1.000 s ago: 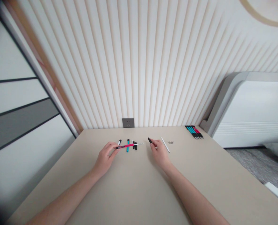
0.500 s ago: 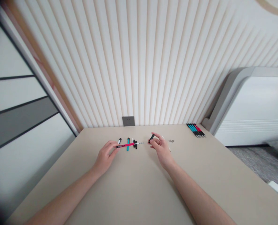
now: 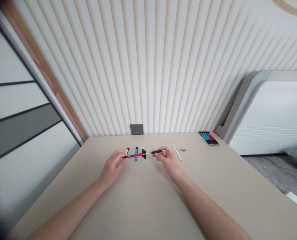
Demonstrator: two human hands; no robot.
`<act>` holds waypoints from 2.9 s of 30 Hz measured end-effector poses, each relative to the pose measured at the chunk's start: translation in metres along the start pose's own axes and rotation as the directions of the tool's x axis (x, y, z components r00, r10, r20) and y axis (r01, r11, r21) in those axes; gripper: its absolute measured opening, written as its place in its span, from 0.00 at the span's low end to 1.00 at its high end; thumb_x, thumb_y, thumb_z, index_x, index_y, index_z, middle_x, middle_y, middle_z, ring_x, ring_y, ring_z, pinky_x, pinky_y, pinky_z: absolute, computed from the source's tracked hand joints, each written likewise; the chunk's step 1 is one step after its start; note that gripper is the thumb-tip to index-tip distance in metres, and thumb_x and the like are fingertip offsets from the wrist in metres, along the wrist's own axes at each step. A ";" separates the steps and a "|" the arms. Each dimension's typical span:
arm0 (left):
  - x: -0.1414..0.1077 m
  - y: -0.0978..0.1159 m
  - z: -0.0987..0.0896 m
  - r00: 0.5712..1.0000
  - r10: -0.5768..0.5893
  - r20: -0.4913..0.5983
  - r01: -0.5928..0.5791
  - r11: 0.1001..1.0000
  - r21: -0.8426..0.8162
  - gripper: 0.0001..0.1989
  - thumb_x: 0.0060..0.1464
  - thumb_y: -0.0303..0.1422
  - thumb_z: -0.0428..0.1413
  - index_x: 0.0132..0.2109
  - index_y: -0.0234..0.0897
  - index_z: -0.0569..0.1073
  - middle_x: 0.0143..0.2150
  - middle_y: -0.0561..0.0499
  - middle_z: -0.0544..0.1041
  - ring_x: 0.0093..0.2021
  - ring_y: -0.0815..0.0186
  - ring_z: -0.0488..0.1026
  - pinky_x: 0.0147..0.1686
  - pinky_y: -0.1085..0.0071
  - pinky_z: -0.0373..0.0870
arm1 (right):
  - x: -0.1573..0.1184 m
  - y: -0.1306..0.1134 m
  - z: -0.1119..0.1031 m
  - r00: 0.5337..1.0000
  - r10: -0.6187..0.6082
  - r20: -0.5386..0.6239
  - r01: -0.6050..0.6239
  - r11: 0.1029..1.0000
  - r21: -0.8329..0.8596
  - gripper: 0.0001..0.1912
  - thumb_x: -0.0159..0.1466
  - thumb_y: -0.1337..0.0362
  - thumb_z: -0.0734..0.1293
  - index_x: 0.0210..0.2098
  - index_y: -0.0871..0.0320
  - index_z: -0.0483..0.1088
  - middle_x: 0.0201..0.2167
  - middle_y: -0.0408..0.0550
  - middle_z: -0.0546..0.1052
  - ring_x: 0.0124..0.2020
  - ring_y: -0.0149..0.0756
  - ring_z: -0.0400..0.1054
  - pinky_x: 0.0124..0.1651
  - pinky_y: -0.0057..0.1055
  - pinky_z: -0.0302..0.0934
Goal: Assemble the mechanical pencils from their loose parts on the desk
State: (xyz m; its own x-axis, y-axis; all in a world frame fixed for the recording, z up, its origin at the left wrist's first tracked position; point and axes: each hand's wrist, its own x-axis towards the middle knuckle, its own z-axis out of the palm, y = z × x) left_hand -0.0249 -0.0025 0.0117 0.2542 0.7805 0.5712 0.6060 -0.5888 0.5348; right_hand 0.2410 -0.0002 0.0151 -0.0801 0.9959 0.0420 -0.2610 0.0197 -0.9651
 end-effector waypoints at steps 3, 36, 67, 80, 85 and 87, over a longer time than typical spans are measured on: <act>-0.001 -0.001 0.000 0.999 0.040 0.036 -0.041 0.999 0.013 0.05 0.62 0.31 0.51 0.42 0.39 0.72 0.40 0.49 0.72 0.43 0.63 0.71 0.45 0.67 0.68 | -0.002 0.001 0.003 0.998 0.017 0.061 -0.017 1.000 -0.001 0.18 0.53 0.56 0.74 0.36 0.54 0.64 0.36 0.48 0.80 0.42 0.39 0.73 0.43 0.32 0.59; -0.006 -0.003 0.000 0.982 0.148 0.119 -0.155 0.986 0.055 0.06 0.61 0.32 0.52 0.42 0.38 0.73 0.40 0.48 0.74 0.44 0.63 0.71 0.47 0.67 0.68 | -0.003 -0.003 -0.001 0.972 0.028 0.232 0.019 0.981 -0.195 0.17 0.51 0.55 0.75 0.31 0.56 0.69 0.28 0.42 0.77 0.27 0.30 0.66 0.31 0.28 0.55; -0.005 -0.007 -0.002 0.990 0.111 0.081 -0.115 0.992 0.042 0.07 0.63 0.33 0.50 0.42 0.39 0.73 0.41 0.47 0.74 0.44 0.62 0.72 0.46 0.64 0.69 | -0.003 -0.001 -0.004 0.971 -0.092 0.221 0.200 0.823 -0.532 0.15 0.60 0.52 0.66 0.33 0.57 0.75 0.26 0.44 0.76 0.28 0.34 0.65 0.33 0.30 0.56; -0.004 -0.006 -0.001 0.990 0.107 0.093 -0.112 0.992 0.055 0.06 0.62 0.32 0.51 0.42 0.40 0.73 0.41 0.48 0.74 0.45 0.62 0.71 0.47 0.65 0.68 | -0.004 -0.003 -0.005 0.968 -0.093 0.232 0.211 0.801 -0.561 0.16 0.60 0.53 0.67 0.42 0.54 0.75 0.30 0.45 0.76 0.32 0.37 0.67 0.36 0.32 0.58; -0.005 -0.004 -0.001 0.987 0.126 0.098 -0.134 0.988 0.082 0.06 0.62 0.32 0.51 0.42 0.40 0.73 0.41 0.48 0.74 0.45 0.62 0.71 0.47 0.65 0.68 | -0.004 -0.006 -0.008 0.961 -0.114 0.250 0.251 0.737 -0.628 0.13 0.62 0.53 0.66 0.35 0.55 0.76 0.28 0.45 0.76 0.32 0.38 0.67 0.36 0.32 0.58; -0.004 -0.002 -0.002 0.983 0.146 0.107 -0.157 0.982 0.104 0.06 0.62 0.32 0.51 0.42 0.40 0.73 0.41 0.49 0.74 0.44 0.62 0.71 0.47 0.65 0.68 | -0.005 -0.005 -0.009 0.952 -0.099 0.290 0.271 0.715 -0.645 0.18 0.65 0.52 0.62 0.29 0.56 0.75 0.26 0.45 0.76 0.30 0.37 0.67 0.35 0.31 0.57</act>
State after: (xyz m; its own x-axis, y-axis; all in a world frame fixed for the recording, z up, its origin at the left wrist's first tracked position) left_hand -0.0287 -0.0050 0.0092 0.4191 0.7043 0.5730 0.6337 -0.6789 0.3709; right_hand 0.2511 -0.0044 0.0180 -0.3298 0.9204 0.2102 0.4117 0.3406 -0.8453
